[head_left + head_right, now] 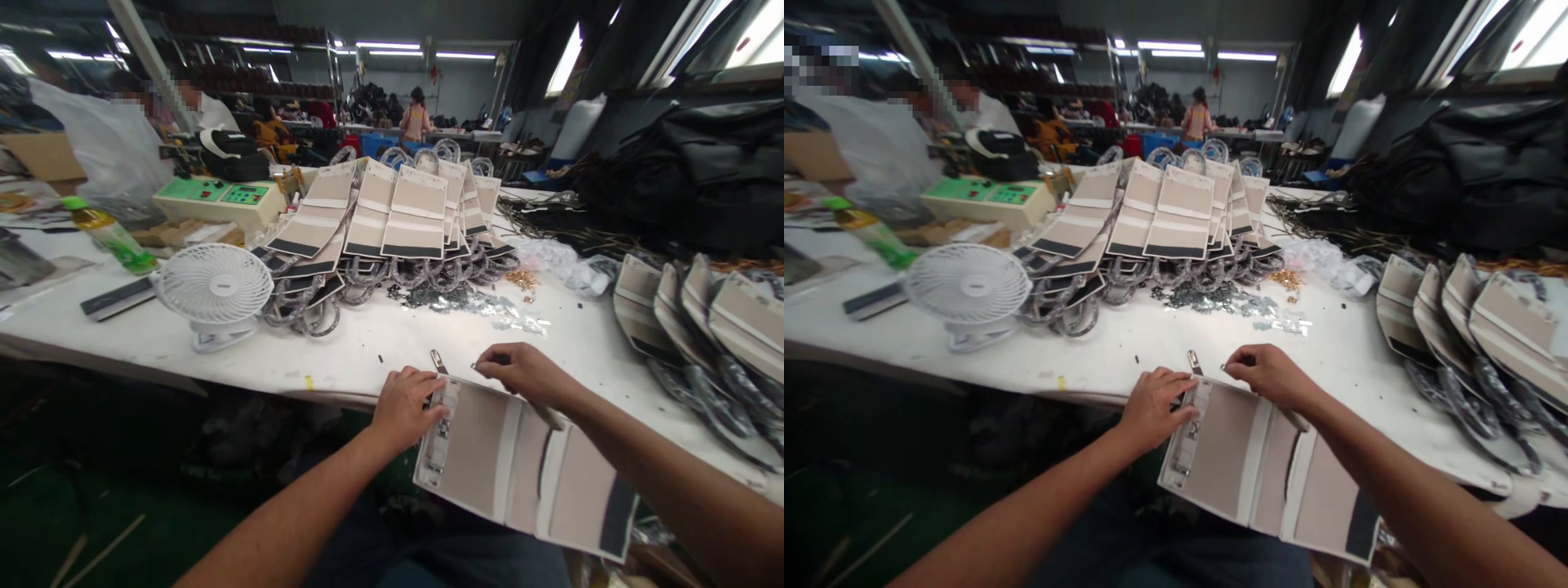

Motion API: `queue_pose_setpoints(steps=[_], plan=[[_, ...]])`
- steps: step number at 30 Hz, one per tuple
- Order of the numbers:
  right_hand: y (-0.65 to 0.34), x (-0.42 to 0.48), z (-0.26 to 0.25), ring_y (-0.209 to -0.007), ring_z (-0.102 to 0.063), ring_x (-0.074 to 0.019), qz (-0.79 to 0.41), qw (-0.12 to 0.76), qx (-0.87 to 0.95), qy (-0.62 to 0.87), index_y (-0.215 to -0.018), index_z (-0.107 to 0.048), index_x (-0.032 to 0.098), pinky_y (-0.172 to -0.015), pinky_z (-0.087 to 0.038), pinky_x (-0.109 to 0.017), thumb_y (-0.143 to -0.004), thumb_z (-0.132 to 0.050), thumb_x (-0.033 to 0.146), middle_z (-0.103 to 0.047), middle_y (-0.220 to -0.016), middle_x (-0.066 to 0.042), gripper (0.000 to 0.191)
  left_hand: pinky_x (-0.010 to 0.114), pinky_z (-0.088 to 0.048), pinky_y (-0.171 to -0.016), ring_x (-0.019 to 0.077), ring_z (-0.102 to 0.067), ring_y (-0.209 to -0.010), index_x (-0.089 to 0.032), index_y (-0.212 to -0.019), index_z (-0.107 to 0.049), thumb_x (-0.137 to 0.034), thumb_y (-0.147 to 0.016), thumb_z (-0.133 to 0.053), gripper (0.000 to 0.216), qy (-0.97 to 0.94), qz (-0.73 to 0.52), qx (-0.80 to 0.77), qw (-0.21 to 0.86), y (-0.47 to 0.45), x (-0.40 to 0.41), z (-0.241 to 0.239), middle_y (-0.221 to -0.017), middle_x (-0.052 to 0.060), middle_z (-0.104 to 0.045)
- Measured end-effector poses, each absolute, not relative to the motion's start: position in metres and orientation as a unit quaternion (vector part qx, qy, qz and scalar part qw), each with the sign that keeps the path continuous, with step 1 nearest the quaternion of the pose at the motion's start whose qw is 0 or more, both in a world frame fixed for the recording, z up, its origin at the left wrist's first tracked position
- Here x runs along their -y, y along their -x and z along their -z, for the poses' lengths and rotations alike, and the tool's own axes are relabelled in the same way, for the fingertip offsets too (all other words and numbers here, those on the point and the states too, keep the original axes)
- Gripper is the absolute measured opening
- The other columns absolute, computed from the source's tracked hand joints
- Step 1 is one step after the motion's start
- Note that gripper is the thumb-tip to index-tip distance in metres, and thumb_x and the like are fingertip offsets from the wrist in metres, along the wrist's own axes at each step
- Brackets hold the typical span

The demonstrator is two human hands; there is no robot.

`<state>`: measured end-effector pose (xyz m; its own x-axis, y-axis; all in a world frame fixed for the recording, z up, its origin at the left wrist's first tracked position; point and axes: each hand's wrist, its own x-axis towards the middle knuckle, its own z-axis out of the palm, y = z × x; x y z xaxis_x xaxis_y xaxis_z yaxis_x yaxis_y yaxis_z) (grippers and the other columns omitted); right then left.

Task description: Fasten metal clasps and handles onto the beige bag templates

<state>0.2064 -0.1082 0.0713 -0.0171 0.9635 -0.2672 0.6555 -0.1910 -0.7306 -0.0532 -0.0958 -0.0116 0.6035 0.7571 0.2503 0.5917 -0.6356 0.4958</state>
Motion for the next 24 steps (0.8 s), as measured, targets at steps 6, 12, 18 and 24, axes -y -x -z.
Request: queue_pose_setpoints(steps=[6,12,18,24], plan=[[-0.157,0.110,-0.046,-0.057,-0.055,-0.0152,-0.381,0.174,0.637,0.647,-0.086,-0.079,0.017,-0.057,-0.040,-0.027,-0.084,-0.062,0.037,-0.066,-0.061,0.000,0.027,0.043,-0.045,-0.092,0.0266,-0.061,-0.113,-0.031,-0.122,-0.074,-0.038,-0.081,-0.086,0.043,-0.864,-0.225,-0.402,0.203,0.052,0.095,0.010,-0.118,0.000,-0.076],[-0.159,0.115,-0.044,-0.074,-0.065,-0.0194,-0.330,0.150,0.668,0.650,-0.085,-0.081,0.019,-0.071,-0.044,-0.029,-0.085,-0.061,0.034,-0.076,-0.076,-0.002,0.025,0.043,-0.045,-0.092,0.0269,-0.061,-0.112,-0.031,-0.121,-0.074,-0.039,-0.081,-0.086,0.042,-0.861,-0.224,-0.406,0.208,0.052,0.095,0.009,-0.116,0.000,-0.076],[-0.154,0.118,-0.043,-0.081,-0.068,-0.0206,-0.311,0.155,0.662,0.665,-0.087,-0.080,0.019,-0.075,-0.044,-0.029,-0.086,-0.061,0.034,-0.079,-0.084,-0.003,0.025,0.042,-0.045,-0.090,0.0266,-0.061,-0.111,-0.032,-0.122,-0.074,-0.040,-0.078,-0.088,0.046,-0.863,-0.217,-0.403,0.212,0.052,0.093,0.008,-0.115,-0.001,-0.076],[-0.154,0.115,-0.045,-0.078,-0.067,-0.0210,-0.309,0.121,0.670,0.664,-0.088,-0.081,0.020,-0.072,-0.043,-0.030,-0.086,-0.061,0.031,-0.078,-0.082,-0.004,0.023,0.042,-0.045,-0.091,0.0268,-0.061,-0.112,-0.031,-0.120,-0.075,-0.039,-0.077,-0.089,0.046,-0.860,-0.221,-0.405,0.217,0.051,0.093,0.008,-0.114,-0.001,-0.077]])
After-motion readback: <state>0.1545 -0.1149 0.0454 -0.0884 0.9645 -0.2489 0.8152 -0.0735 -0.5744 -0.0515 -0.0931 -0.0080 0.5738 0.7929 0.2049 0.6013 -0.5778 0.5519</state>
